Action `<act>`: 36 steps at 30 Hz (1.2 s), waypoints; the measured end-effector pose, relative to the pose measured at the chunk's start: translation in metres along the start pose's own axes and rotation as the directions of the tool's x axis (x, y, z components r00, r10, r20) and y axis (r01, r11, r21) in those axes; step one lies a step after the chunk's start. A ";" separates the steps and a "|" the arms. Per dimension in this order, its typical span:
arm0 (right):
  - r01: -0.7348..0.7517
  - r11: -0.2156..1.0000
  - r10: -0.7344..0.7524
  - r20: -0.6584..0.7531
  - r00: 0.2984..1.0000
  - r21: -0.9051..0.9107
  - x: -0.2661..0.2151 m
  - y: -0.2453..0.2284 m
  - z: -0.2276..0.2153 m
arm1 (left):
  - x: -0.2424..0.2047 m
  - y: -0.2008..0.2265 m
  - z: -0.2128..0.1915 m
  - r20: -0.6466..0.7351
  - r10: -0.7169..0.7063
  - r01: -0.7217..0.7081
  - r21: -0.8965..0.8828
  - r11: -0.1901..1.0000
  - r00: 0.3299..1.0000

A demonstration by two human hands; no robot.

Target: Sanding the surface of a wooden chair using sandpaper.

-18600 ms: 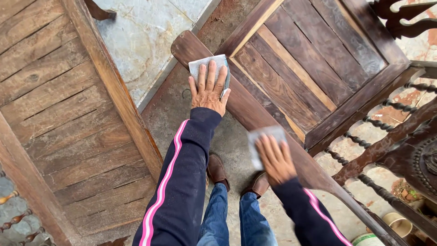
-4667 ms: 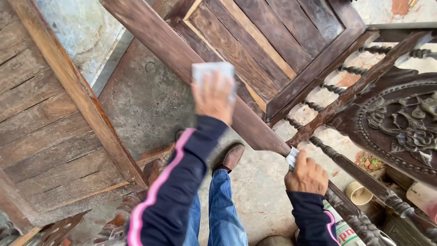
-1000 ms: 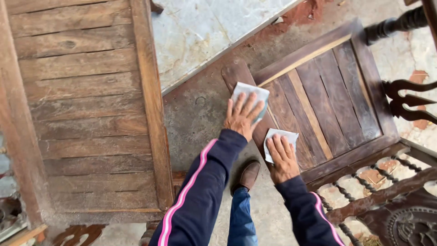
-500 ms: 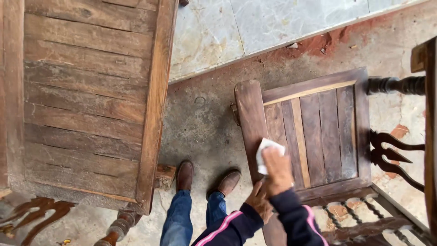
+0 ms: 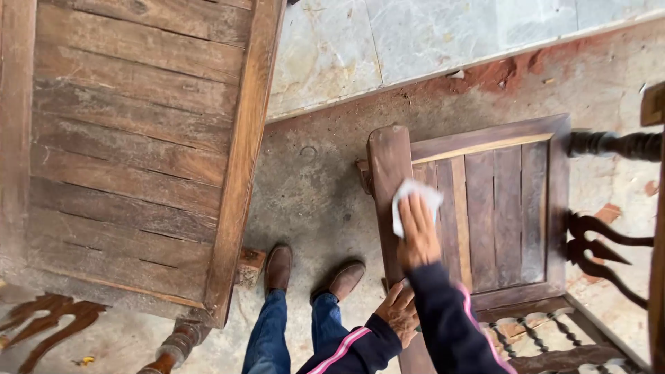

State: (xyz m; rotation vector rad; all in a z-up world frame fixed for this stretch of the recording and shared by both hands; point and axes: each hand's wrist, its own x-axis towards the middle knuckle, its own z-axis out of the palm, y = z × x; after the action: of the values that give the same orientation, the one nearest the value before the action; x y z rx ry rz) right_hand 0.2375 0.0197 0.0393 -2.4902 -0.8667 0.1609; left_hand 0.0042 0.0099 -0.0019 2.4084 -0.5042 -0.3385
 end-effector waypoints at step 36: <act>-0.146 0.971 0.119 -0.150 0.982 -0.189 0.067 0.014 0.030 | 0.012 0.002 -0.028 -0.060 -0.033 0.041 0.146 0.988 0.998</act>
State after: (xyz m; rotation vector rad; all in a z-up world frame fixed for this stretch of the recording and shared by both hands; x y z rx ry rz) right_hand 0.2901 0.0637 0.0093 -2.7098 -0.6886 -0.0567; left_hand 0.0243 0.0185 0.0198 2.5656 -0.4737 -0.2551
